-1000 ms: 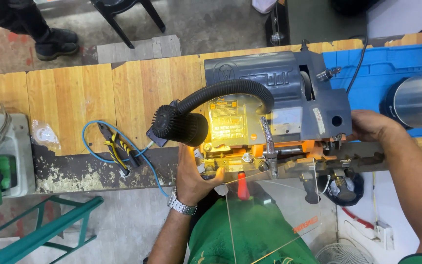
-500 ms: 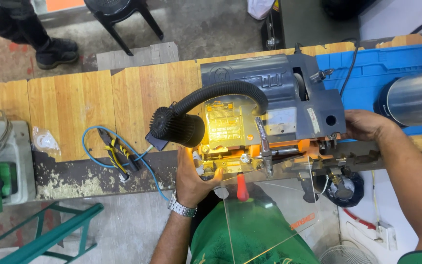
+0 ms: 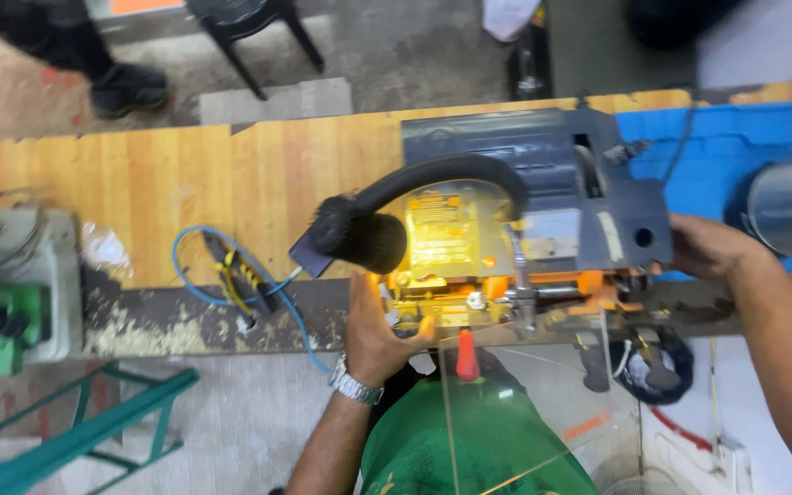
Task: A person uses a key cutting machine to duplicate a key and then uses pliers for fine finishing work.
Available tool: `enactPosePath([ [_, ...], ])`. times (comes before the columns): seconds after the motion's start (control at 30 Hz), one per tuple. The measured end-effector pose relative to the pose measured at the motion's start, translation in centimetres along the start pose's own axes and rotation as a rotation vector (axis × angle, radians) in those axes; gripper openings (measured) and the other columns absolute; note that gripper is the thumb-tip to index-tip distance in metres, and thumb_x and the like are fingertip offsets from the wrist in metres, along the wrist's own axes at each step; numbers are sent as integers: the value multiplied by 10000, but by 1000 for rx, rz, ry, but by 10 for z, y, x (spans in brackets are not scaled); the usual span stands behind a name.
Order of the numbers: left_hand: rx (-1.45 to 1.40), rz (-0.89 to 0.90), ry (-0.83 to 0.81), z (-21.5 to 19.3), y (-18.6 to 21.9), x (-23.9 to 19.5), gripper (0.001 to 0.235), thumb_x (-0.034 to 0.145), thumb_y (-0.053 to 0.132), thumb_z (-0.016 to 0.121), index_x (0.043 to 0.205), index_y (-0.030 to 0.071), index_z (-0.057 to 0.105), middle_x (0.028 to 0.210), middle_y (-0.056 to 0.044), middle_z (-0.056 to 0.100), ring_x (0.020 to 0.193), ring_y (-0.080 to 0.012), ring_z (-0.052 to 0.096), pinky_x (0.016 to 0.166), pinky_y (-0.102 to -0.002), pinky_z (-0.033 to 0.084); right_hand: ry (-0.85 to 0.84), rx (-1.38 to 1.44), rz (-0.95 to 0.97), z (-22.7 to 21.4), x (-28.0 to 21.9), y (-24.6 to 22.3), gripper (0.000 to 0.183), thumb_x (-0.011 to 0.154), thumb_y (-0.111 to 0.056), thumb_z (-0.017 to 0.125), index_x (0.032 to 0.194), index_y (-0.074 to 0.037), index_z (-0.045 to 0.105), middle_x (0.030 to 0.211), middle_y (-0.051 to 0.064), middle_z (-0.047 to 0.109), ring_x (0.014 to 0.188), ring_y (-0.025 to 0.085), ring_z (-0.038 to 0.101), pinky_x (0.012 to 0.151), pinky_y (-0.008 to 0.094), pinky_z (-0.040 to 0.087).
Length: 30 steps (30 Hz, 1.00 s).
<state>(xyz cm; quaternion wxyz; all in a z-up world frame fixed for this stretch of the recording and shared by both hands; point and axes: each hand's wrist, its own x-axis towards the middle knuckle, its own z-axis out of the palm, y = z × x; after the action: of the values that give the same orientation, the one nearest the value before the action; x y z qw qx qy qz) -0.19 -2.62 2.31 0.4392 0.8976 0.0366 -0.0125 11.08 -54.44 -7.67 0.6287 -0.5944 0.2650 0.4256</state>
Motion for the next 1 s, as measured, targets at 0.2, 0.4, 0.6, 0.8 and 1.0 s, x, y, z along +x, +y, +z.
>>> enactPosePath([
  [0.2, -7, 15, -21, 2, -7, -1, 943, 632, 391, 883, 1361, 0, 431, 1256, -162, 567, 1277, -396, 496, 1261, -559, 208, 214, -17, 34, -2, 3, 11, 371, 1104, -338, 496, 1310, -47, 601, 1171, 184, 666, 1023, 360, 623, 904, 578, 507],
  [0.4, 20, 98, 45, 4, -11, -1, 911, 595, 424, 879, 1246, -58, 463, 1089, -140, 570, 1062, -322, 572, 1246, -578, 251, 173, -69, 23, -11, 7, 17, 377, 1023, -398, 597, 1284, -129, 635, 1089, 117, 701, 858, 285, 635, 665, 439, 515],
  [0.6, -4, 98, 9, -3, -12, 2, 778, 615, 485, 865, 1104, 10, 491, 938, -72, 528, 882, -257, 553, 1251, -591, 206, 353, -192, 192, -9, 10, 16, 376, 1109, -369, 484, 1170, -21, 610, 1000, 272, 686, 828, 434, 662, 688, 556, 553],
  [0.8, -7, 149, 24, -3, -15, 1, 897, 636, 486, 828, 1280, -41, 493, 1045, -111, 618, 990, -306, 617, 1224, -603, 238, 450, -126, 134, 2, 3, 8, 340, 1163, -362, 467, 1307, -74, 574, 1248, 205, 639, 1129, 324, 597, 1009, 485, 477],
  [1.0, 10, 166, 63, -2, -18, 3, 876, 631, 493, 812, 1257, -38, 506, 996, -82, 617, 932, -275, 616, 1218, -630, 241, 367, -168, 198, -34, 21, 25, 548, 1159, -609, 495, 1072, -88, 644, 985, 216, 708, 854, 337, 666, 770, 436, 529],
])
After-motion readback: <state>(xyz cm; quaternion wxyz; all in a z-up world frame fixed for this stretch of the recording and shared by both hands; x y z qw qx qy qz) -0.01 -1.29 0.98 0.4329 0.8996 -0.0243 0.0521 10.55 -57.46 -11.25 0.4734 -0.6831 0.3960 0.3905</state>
